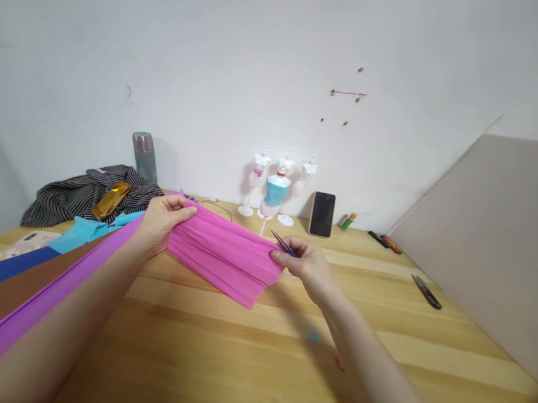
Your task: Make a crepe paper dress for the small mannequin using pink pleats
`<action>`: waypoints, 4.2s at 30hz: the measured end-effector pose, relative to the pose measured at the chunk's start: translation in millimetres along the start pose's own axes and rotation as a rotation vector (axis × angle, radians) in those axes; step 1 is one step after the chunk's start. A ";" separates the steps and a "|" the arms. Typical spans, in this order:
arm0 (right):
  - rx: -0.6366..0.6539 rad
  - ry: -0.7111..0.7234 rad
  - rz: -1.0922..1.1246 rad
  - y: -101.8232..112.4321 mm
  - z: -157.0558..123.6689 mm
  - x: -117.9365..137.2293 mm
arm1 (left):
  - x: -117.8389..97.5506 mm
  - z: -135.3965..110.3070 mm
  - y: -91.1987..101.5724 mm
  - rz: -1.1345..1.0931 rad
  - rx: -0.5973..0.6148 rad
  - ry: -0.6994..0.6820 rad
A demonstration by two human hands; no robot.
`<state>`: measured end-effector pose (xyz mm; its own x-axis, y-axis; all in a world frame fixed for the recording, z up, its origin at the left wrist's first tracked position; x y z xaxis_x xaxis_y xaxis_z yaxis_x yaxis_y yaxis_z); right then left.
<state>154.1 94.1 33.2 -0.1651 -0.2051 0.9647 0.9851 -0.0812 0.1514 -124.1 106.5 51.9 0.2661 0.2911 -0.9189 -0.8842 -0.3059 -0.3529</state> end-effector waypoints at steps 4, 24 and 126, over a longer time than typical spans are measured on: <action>0.012 0.032 -0.022 -0.3 0.7 -0.9 | -4.0 0.5 2.9 0.036 -0.017 -0.065; -0.089 0.317 -0.183 2.2 -2.0 6.1 | -4.0 1.4 2.6 0.074 0.075 -0.025; 0.867 0.190 0.054 -61.4 -74.3 31.8 | 34.3 -39.6 -54.9 0.287 0.924 0.003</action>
<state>84.8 20.1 38.6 -0.0461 -0.3519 0.9349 0.6684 0.6847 0.2907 -51.2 97.3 32.7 -0.0074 0.3135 -0.9496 -0.8681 0.4693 0.1617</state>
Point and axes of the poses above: each hand's wrist, its own z-axis towards the middle knuckle, its own y-axis out of the back of the hand, x = y × z, the point moved 7 cm from there along z, towards the middle knuckle, and after that the axes turned 14 degrees about -x, right-handed, at the moved point
